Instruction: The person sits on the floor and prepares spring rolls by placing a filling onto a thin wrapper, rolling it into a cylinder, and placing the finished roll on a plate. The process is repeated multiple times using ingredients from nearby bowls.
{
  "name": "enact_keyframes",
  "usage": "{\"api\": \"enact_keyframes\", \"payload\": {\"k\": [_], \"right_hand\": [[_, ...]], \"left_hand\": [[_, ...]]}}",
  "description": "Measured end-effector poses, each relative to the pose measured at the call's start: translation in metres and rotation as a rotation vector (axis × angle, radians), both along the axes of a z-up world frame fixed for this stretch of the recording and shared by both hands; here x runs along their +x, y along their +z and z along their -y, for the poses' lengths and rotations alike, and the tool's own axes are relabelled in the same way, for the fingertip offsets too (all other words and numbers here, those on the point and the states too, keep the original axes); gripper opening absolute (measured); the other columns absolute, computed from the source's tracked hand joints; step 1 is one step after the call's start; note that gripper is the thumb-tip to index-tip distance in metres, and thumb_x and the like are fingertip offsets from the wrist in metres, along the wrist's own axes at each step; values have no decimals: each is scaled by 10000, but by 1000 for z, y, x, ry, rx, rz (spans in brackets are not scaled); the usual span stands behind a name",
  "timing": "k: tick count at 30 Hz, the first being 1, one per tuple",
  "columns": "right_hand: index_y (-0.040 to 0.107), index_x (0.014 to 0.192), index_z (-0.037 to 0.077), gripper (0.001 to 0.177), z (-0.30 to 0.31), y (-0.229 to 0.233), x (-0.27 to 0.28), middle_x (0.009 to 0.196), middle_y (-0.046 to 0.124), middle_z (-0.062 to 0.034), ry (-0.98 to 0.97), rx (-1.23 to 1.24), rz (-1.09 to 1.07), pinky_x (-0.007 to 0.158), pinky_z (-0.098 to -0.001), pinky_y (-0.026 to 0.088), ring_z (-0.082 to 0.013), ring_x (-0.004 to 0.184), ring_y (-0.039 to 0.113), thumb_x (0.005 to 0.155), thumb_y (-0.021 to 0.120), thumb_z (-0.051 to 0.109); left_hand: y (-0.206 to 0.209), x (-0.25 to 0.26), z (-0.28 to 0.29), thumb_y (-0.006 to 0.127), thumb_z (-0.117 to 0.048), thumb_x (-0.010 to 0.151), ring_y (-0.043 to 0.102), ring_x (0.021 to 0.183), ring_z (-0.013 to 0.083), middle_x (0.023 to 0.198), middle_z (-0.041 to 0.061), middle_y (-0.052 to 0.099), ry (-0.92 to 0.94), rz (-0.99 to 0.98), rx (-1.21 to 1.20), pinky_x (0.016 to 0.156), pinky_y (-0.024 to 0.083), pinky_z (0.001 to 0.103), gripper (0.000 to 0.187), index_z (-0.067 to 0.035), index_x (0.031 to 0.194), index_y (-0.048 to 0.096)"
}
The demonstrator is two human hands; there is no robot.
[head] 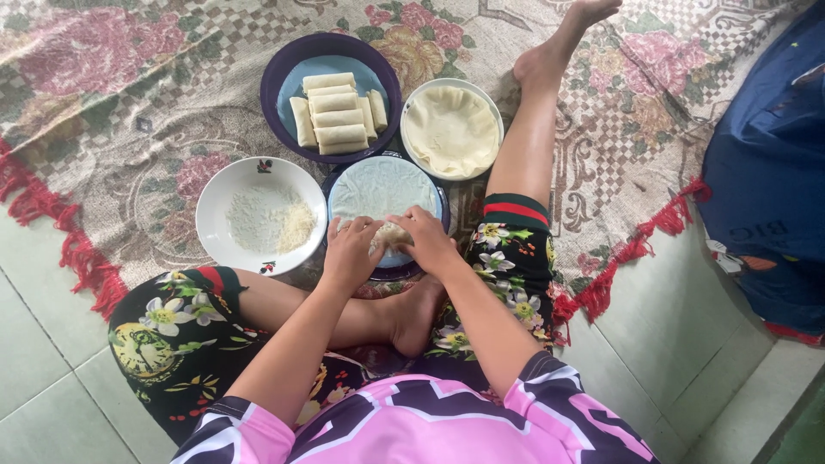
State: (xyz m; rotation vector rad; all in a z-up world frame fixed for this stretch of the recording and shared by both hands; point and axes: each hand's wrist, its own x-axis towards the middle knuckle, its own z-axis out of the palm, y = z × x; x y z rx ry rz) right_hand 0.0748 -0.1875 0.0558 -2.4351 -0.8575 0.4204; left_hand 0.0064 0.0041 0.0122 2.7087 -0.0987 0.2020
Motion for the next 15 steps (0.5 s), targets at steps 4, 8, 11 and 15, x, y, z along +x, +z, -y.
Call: {"api": "enact_keyframes", "payload": {"k": [4, 8, 11, 15], "right_hand": [[671, 1260, 126, 306, 0, -29, 1, 1034, 507, -31, 17, -75, 36, 878, -475, 549, -304, 1071, 616, 958, 714, 151], [679, 1222, 119, 238, 3, -25, 2, 985, 510, -45, -21, 8, 14, 901, -479, 507, -299, 974, 604, 985, 662, 138], [661, 1258, 139, 271, 3, -13, 3, 1007, 512, -37, -43, 13, 6, 932, -471, 489, -280, 994, 600, 987, 667, 161], [669, 1256, 131, 284, 4, -19, 6, 1013, 537, -33, -24, -67, 19, 964, -463, 461, -255, 1001, 602, 975, 681, 170]], "left_hand": [[-15, -2, 1, 772, -340, 813, 685, 1055, 276, 1144, 4, 645, -34, -39, 0, 1177, 301, 595, 446, -226, 1241, 716], [-18, -2, 4, 764, -317, 842, 686, 1039, 246, 1108, 0, 654, -49, -45, 43, 1192, 295, 558, 378, -223, 1207, 733], [-2, -1, 4, 784, -301, 830, 685, 1053, 275, 1129, 24, 640, -50, -53, -5, 1189, 307, 576, 451, -185, 1259, 705], [2, -2, 2, 800, -284, 817, 688, 1059, 296, 1132, 34, 638, -49, -88, -28, 1199, 301, 601, 455, -164, 1245, 706]]}}
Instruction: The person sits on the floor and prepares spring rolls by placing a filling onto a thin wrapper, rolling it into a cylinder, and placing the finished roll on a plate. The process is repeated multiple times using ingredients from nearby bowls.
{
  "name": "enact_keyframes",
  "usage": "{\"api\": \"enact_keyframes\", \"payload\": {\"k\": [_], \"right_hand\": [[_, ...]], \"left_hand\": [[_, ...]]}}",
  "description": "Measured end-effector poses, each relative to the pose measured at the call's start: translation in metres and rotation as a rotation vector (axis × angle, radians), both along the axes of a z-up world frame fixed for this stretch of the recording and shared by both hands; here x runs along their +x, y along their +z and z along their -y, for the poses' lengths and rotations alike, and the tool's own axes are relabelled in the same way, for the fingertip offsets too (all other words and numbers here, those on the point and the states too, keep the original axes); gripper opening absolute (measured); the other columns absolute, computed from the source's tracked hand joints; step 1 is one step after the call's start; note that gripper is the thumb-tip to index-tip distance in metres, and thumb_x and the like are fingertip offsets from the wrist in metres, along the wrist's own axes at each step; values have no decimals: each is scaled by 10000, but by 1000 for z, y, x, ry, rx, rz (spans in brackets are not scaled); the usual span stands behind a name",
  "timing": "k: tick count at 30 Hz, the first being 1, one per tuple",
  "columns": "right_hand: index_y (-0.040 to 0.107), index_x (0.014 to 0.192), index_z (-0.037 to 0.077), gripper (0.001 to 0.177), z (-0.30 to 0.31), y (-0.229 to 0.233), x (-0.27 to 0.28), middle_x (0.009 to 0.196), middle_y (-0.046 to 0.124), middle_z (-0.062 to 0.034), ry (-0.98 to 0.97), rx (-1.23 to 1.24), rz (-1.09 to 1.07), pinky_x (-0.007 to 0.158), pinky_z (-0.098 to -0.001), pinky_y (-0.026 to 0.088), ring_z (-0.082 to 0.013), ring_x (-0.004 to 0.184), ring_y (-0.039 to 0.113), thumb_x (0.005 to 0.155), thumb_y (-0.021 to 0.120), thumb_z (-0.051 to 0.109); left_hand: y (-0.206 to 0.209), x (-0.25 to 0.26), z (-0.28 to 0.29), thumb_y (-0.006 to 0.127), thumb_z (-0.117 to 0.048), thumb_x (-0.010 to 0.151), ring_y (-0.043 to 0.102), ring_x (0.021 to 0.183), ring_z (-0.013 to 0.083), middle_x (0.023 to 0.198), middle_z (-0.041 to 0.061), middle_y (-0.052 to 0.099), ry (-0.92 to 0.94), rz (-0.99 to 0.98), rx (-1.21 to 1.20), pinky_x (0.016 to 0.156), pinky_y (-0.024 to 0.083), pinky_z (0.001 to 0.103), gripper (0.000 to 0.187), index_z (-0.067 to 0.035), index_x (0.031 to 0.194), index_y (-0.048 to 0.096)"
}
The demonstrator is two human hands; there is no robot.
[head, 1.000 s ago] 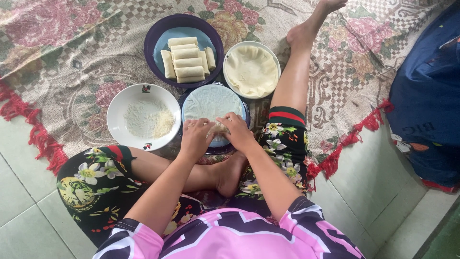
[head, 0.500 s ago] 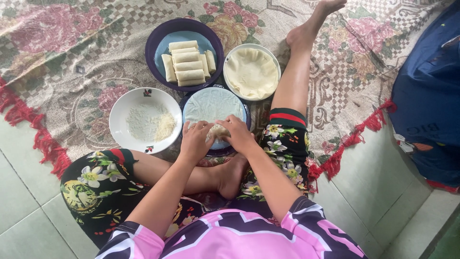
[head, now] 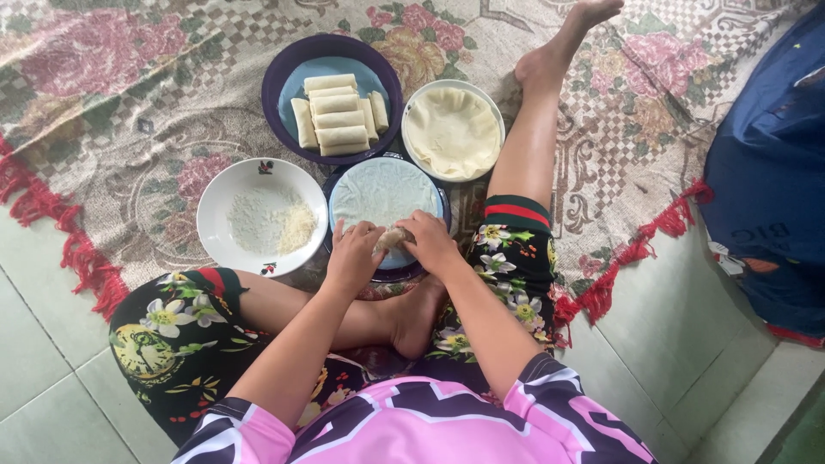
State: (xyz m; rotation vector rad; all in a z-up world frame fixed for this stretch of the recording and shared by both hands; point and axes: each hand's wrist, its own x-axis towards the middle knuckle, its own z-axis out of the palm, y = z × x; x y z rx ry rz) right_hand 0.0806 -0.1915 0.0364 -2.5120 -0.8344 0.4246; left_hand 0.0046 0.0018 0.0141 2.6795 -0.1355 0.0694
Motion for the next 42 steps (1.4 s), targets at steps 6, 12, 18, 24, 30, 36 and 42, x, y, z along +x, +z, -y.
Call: {"api": "enact_keyframes", "payload": {"k": [6, 12, 18, 24, 30, 36, 42], "right_hand": [[702, 1161, 121, 254, 3, -20, 4, 963, 618, -70, -18, 227, 90, 874, -430, 513, -295, 928, 671, 913, 732, 166], [732, 1039, 188, 96, 6, 6, 7, 880, 634, 14, -84, 303, 214, 811, -332, 505, -190, 842, 693, 988, 690, 257], [730, 1159, 128, 196, 2, -6, 2, 990, 635, -28, -108, 155, 88, 919, -408, 469, -234, 934, 666, 1019, 597, 96], [695, 1249, 110, 308, 2, 9, -4, 1118, 555, -98, -47, -26, 256, 970, -466, 423, -307, 1019, 609, 1043, 494, -2], [731, 1082, 190, 232, 5, -1, -5, 1004, 531, -18, -32, -44, 412, 843, -371, 332, -175, 853, 533, 1021, 553, 55], [733, 1145, 203, 315, 0, -3, -5, 1063, 535, -35, -28, -54, 388, 838, -394, 302, -208, 888, 527, 1042, 497, 22], [735, 1086, 217, 337, 2, 0, -5, 1049, 535, -34, -28, -36, 406, 868, -407, 301, -202, 871, 518, 1008, 503, -15]], "left_hand": [[9, 2, 4, 683, -297, 976, 718, 997, 287, 1055, 34, 666, 13, 87, -59, 1195, 306, 591, 262, -166, 1197, 733], [-5, 5, -2, 675, -304, 1000, 732, 890, 197, 972, -42, 658, 63, 226, -53, 1167, 392, 482, 153, -233, 1126, 726], [-3, -2, 3, 610, -402, 1004, 634, 1056, 220, 1143, -24, 612, 126, 171, 164, 1116, 384, 491, 269, -262, 1211, 710], [53, -7, 14, 444, -501, 1077, 306, 1523, 353, 1557, 119, 464, 55, -131, 73, 1227, 5, 683, 539, -127, 1429, 607], [38, -8, 18, 456, -549, 1065, 349, 1508, 306, 1503, 86, 538, 77, -24, 106, 1232, 0, 670, 509, -163, 1280, 707], [62, -5, 10, 441, -550, 1074, 271, 1541, 379, 1594, 162, 424, 96, -86, 101, 1200, -2, 736, 607, -107, 1469, 566], [59, -7, 12, 408, -588, 1057, 240, 1561, 351, 1587, 133, 434, 78, -152, 76, 1206, -4, 740, 586, -130, 1294, 687]]}}
